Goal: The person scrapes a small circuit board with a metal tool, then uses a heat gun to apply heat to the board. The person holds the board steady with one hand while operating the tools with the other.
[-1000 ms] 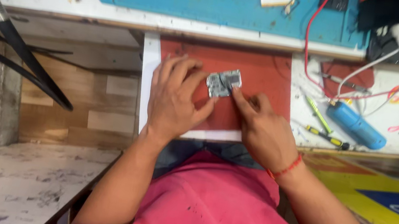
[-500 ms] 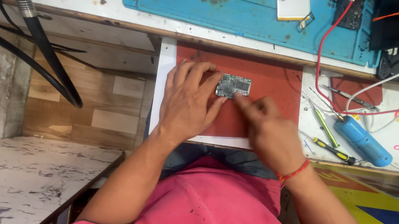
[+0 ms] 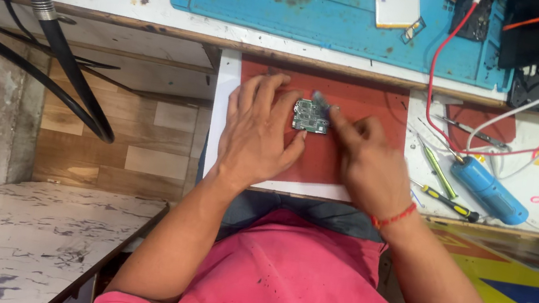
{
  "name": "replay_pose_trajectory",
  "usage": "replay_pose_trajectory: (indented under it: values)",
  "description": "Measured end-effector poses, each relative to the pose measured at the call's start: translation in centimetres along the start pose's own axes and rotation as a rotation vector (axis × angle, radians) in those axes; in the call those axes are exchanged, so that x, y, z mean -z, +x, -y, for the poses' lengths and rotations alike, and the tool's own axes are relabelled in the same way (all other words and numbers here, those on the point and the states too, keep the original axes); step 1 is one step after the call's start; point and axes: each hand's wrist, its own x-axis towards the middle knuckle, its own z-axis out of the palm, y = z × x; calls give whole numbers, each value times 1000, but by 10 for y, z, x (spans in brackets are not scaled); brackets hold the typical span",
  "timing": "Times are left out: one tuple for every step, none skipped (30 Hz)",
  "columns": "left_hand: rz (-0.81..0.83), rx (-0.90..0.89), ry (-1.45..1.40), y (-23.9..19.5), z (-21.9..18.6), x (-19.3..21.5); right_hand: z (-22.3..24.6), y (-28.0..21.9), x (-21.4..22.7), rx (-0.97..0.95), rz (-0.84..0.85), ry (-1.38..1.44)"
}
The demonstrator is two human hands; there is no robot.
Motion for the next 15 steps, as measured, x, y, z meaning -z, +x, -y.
replay_pose_trajectory:
  values:
    - [3,0,11,0,-1,-1,-1,-3,2,-29,7,4]
    - [9,6,5,2,0,-1,-2,-2,4,-46,8,7]
    - [14,12,-2,4,0,-1,-2,-3,6,-1,11,41]
    - [27,23,-9,3,0,0,0,-7,8,41,19,80]
    - [36,46,-9,2,0,1,2,-9,9,82,27,120]
    - [42,62,-13,3,0,-1,2,-11,11,-1,11,101]
    - [47,77,-17,3,-1,-2,3,-12,12,-85,-5,83]
    - [45,83,-16,4,-2,-4,2,-11,14,-166,-23,62]
    - [43,89,-14,4,-3,-5,1,-10,15,-78,7,82]
    - [43,92,-5,5,-1,-5,2,-8,12,11,31,109]
    - [16,89,-2,7,2,-5,2,-4,10,101,56,135]
    - [4,92,-6,4,2,-5,3,-5,7,30,22,106]
    - [-9,96,-9,1,2,-4,3,-6,4,-42,-12,76]
    - [-28,89,-26,-2,-1,-7,-1,-8,5,-109,-38,33]
    - [-48,83,-43,-6,-3,-8,-3,-13,5,-55,-20,36]
